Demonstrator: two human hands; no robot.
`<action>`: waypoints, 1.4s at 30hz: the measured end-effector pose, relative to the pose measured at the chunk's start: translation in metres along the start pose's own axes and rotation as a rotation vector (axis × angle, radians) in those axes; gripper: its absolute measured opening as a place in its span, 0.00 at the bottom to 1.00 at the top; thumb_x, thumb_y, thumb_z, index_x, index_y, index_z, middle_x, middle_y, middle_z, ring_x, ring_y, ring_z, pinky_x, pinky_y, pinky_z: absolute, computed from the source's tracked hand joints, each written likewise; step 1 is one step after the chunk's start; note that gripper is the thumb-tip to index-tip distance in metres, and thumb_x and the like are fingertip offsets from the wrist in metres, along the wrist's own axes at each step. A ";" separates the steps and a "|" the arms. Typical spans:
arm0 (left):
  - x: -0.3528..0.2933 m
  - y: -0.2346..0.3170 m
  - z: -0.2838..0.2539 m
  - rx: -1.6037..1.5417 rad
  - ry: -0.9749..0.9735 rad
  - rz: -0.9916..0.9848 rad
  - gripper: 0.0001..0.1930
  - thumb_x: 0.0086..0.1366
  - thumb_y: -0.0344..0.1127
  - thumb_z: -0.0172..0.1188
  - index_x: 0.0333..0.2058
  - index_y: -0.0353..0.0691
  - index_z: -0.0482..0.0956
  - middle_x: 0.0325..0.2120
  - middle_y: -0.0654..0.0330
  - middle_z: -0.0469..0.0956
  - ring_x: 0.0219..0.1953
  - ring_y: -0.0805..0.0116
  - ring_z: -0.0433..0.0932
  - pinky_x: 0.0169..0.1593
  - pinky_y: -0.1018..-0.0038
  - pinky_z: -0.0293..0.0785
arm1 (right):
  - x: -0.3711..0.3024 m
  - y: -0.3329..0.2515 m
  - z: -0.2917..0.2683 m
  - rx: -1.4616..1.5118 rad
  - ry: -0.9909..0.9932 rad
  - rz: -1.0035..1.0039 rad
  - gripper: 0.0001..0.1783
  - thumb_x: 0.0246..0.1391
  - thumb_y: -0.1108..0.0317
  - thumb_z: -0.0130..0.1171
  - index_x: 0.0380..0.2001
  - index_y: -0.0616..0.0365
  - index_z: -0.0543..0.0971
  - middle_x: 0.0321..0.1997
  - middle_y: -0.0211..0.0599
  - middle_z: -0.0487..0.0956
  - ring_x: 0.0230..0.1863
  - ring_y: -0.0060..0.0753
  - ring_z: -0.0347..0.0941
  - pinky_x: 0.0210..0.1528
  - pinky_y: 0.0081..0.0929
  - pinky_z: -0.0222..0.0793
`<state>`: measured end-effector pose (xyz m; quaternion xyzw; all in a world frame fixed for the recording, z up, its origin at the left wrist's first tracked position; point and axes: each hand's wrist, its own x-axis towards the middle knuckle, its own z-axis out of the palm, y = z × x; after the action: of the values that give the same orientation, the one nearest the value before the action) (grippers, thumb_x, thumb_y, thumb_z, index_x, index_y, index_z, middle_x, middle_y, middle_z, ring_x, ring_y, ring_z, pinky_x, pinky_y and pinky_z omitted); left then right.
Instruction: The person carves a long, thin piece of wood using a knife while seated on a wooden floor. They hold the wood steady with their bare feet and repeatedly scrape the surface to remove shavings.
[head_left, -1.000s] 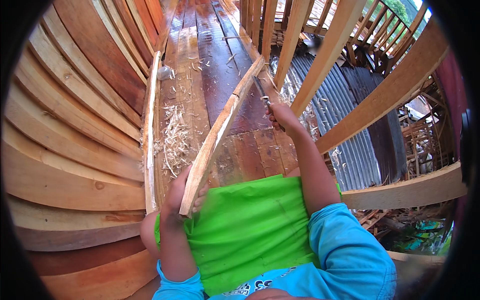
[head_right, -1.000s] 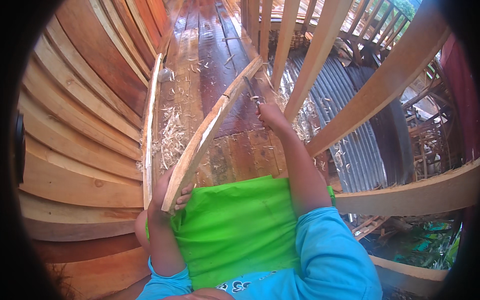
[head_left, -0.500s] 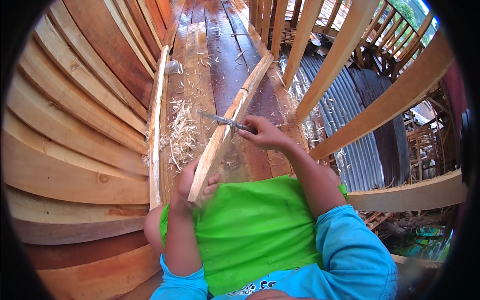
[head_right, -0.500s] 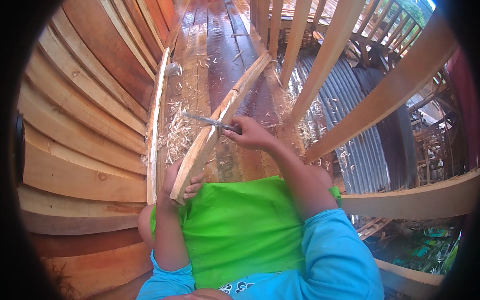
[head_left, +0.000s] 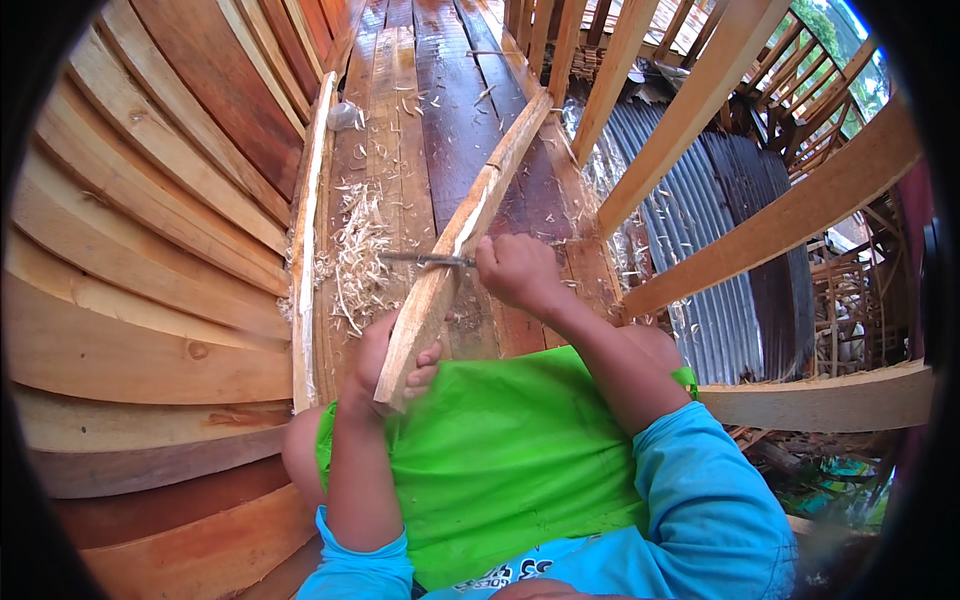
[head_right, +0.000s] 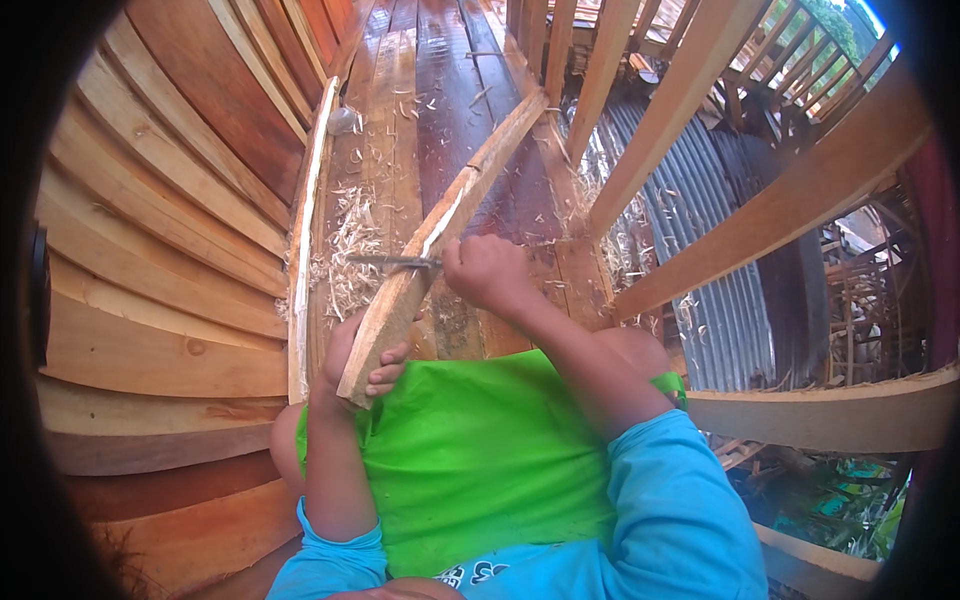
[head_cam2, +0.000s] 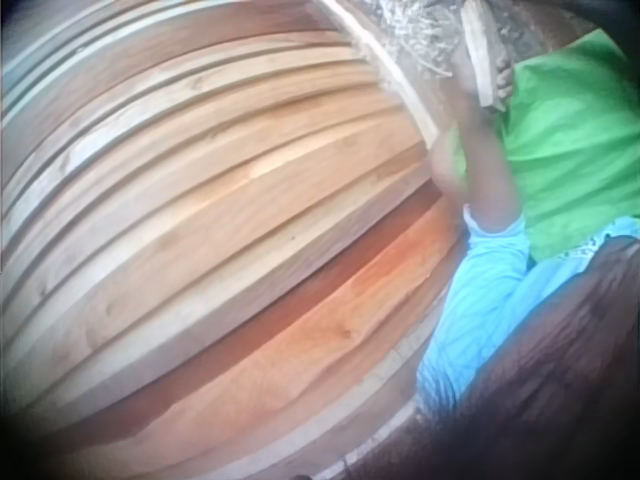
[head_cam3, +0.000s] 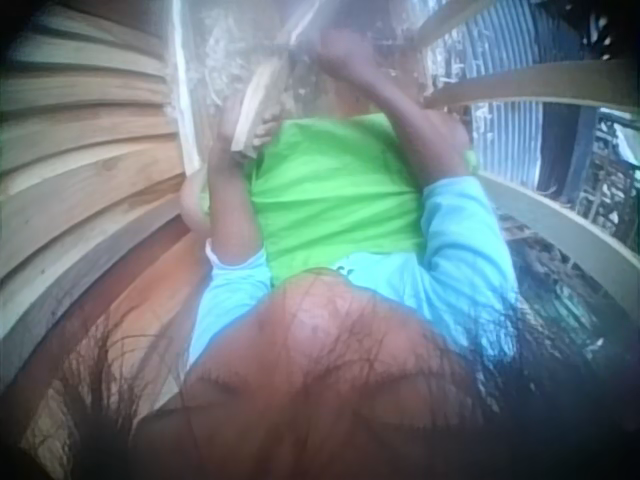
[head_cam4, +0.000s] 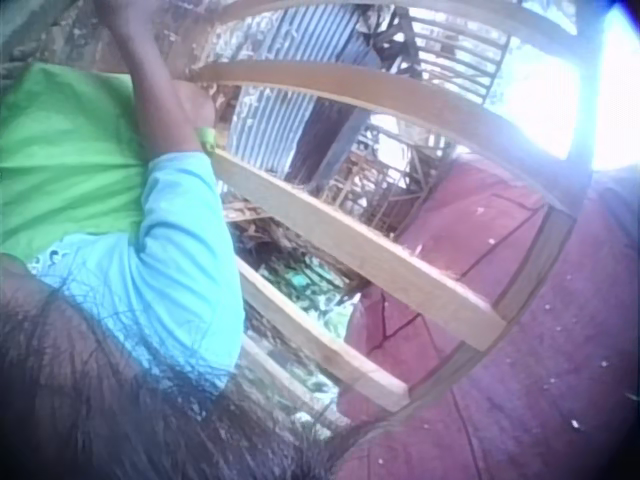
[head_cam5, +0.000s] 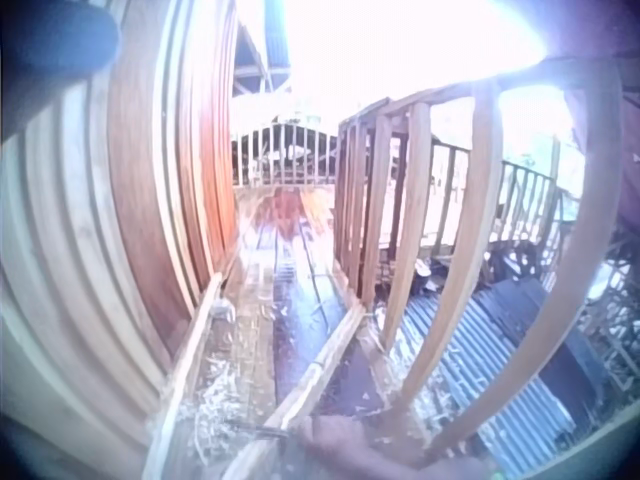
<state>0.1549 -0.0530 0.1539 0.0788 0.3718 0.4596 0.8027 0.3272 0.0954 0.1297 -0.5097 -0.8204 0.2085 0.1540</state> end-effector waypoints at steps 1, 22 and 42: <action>-0.001 0.002 0.000 -0.016 -0.016 -0.007 0.24 0.71 0.47 0.34 0.54 0.36 0.67 0.17 0.59 0.65 0.10 0.73 0.62 0.11 0.79 0.58 | 0.002 0.004 0.000 -0.005 0.040 -0.020 0.29 0.63 0.52 0.38 0.18 0.60 0.77 0.22 0.55 0.77 0.27 0.61 0.74 0.36 0.55 0.67; -0.003 0.001 0.007 0.007 -0.037 -0.010 0.25 0.72 0.51 0.34 0.53 0.36 0.67 0.17 0.61 0.66 0.11 0.73 0.62 0.12 0.78 0.57 | 0.033 0.069 -0.082 1.712 -0.630 0.007 0.26 0.64 0.44 0.35 0.29 0.55 0.72 0.12 0.27 0.62 0.11 0.25 0.56 0.14 0.24 0.51; -0.003 0.000 0.006 0.044 -0.008 0.004 0.24 0.72 0.51 0.34 0.51 0.38 0.68 0.18 0.61 0.66 0.11 0.74 0.63 0.12 0.79 0.57 | 0.016 0.027 -0.018 0.097 -0.052 0.109 0.35 0.64 0.43 0.37 0.22 0.60 0.81 0.21 0.53 0.77 0.28 0.57 0.76 0.36 0.51 0.68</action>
<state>0.1581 -0.0535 0.1600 0.0992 0.3784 0.4525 0.8014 0.3494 0.1234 0.1319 -0.5399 -0.7840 0.2694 0.1456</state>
